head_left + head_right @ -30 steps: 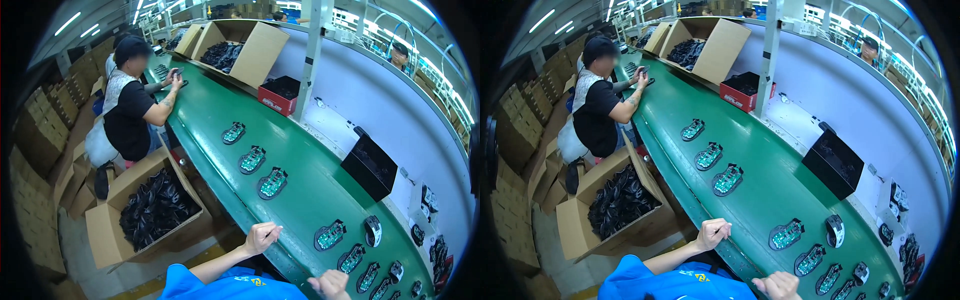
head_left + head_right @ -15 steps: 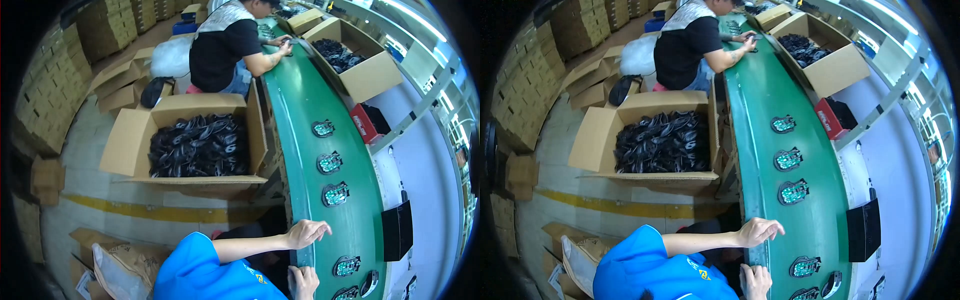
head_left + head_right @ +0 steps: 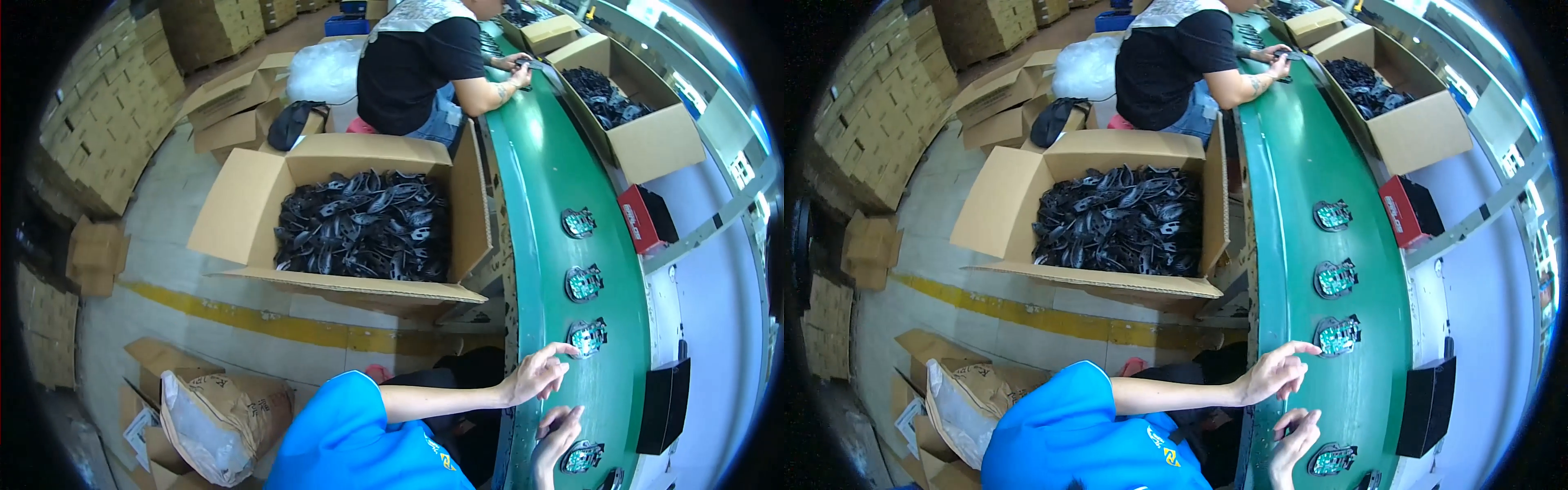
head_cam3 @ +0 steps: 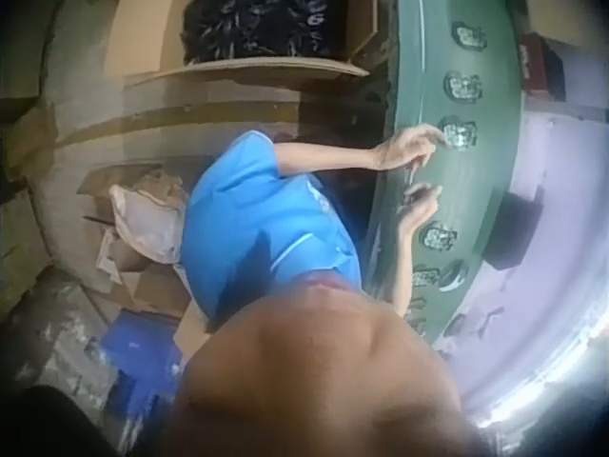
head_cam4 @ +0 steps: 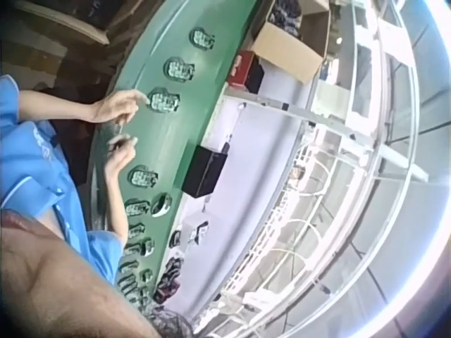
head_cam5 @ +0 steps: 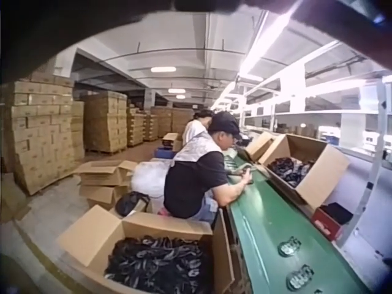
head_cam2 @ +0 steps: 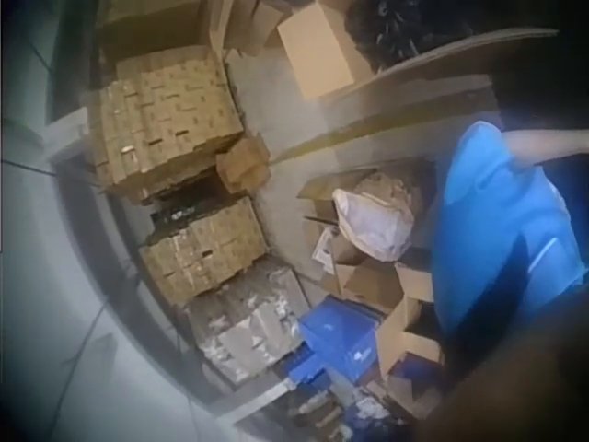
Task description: The person assembles computer mouse shells by inserting small plastic components into them by hand and placing them on a conveyor belt, then unpacks plastic bags of parts from a cardboard box.
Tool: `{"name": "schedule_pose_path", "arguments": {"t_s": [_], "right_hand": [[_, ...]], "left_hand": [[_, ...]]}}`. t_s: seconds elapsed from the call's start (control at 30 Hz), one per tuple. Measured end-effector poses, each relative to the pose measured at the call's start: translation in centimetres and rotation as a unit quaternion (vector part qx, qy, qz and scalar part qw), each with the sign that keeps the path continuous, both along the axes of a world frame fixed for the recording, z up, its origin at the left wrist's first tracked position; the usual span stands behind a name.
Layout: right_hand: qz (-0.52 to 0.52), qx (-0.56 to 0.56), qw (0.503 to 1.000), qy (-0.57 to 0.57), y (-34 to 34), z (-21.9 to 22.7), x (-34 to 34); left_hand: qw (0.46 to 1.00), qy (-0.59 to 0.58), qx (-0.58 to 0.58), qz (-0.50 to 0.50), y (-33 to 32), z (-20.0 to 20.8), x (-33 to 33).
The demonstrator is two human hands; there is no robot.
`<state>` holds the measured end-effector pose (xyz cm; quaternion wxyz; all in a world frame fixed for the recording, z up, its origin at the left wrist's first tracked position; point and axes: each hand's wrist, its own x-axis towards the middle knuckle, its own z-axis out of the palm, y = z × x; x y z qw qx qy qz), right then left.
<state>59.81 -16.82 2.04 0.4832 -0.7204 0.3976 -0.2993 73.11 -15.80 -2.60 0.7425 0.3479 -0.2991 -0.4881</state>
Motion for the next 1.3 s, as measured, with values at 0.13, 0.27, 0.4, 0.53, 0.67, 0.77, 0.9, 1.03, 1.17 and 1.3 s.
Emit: {"name": "schedule_pose_path", "arguments": {"t_s": [0.13,0.27,0.4,0.53,0.67,0.77,0.9,1.03,1.17,1.3], "right_hand": [[0.132,-0.082,0.987,-0.027,0.1,-0.9,3.7],[0.26,-0.194,0.945,0.041,0.2,-1.9,5.6],[0.235,-0.119,0.955,0.134,-0.1,-3.3,6.2],[0.238,-0.127,0.952,0.143,-0.7,-3.1,8.0],[0.24,-0.207,0.946,0.073,-1.0,-2.3,11.9],[0.272,-0.249,0.924,0.099,-1.2,-2.2,15.1],[0.411,-0.345,0.824,0.181,0.2,-3.1,19.4],[0.558,-0.332,0.718,0.252,2.3,-5.4,20.2],[0.604,-0.291,0.67,0.319,2.2,-7.0,19.2],[0.592,-0.338,0.636,0.36,1.8,-7.9,18.6]], "left_hand": [[0.998,0.062,-0.032,-0.005,4.6,3.1,5.4],[0.949,-0.213,-0.002,0.234,13.6,5.4,16.6],[0.673,-0.579,0.284,0.361,20.3,1.0,24.3],[0.855,-0.389,0.322,0.121,22.7,-3.9,20.1],[0.672,-0.6,0.415,0.128,22.9,-6.1,16.9],[0.659,-0.617,0.408,0.135,22.9,-7.7,16.1],[0.67,-0.606,0.41,0.123,22.8,-8.0,16.1],[0.667,-0.603,0.422,0.113,22.7,-8.4,16.0],[0.668,-0.603,0.423,0.101,22.5,-8.6,15.9],[0.674,-0.613,0.402,0.087,22.5,-8.3,16.4]]}}
